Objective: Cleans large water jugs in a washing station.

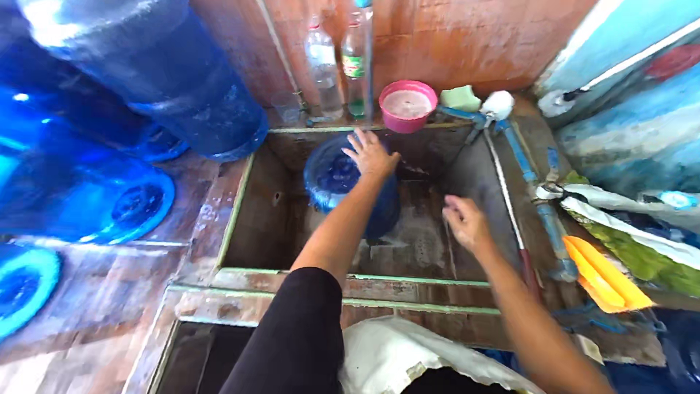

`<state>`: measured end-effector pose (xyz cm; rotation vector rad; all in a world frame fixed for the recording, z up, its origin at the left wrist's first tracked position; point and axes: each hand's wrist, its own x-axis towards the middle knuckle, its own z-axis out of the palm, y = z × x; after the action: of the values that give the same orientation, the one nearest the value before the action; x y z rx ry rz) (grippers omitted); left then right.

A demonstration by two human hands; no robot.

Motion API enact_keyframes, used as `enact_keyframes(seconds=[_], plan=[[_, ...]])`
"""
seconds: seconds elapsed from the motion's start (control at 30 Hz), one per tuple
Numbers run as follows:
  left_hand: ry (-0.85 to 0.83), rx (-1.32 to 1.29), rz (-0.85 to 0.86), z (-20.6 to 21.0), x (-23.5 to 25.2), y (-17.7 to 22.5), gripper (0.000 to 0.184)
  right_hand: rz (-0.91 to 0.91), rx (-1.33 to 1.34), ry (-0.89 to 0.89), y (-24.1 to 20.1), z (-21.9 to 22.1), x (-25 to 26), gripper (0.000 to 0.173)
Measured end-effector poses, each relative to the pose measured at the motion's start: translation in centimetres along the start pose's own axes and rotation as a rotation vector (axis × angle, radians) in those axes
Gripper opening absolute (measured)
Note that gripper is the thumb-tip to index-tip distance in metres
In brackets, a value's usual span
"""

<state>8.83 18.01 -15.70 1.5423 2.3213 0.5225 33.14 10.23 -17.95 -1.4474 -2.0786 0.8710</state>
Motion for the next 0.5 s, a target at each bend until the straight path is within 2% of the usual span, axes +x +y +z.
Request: enact_keyframes(seconds=[0.03,0.07,0.2,0.27,0.33,0.4,0.43,0.5], plan=[[-0.021,0.000,-0.027,0.1,-1.5,-0.1,0.102,-0.078,-0.019,0.017,-1.7,0.3,2.3,0.039],[-0.048,-0.002,0.010,0.4,-3.3,-0.3,0.104,-0.154,-0.040,0.017,-3.6,0.8,4.8,0.040],[-0.185,-0.006,0.380,2.1,-10.3,-2.8,0.090,-0.421,-0.230,-0.085,-10.2,6.2,15.1,0.047],[-0.182,-0.003,0.449,2.1,-12.8,-4.6,0.087,-0.461,-0.361,-0.167,-11.0,9.7,19.4,0.052],[-0.148,-0.009,0.415,1.3,-13.9,-6.9,0.079,-0.354,-0.453,-0.215,-10.5,12.1,22.7,0.061],[-0.072,-0.084,0.350,0.8,-14.1,-9.2,0.063,-0.305,-0.432,-0.260,-9.6,12.8,25.4,0.074],[-0.036,-0.106,0.316,0.8,-14.2,-10.1,0.057,-0.315,-0.407,-0.273,-8.7,13.0,26.6,0.078],[0.050,-0.123,0.267,1.0,-14.3,-11.3,0.054,-0.439,-0.509,-0.307,-7.5,13.0,27.2,0.070]])
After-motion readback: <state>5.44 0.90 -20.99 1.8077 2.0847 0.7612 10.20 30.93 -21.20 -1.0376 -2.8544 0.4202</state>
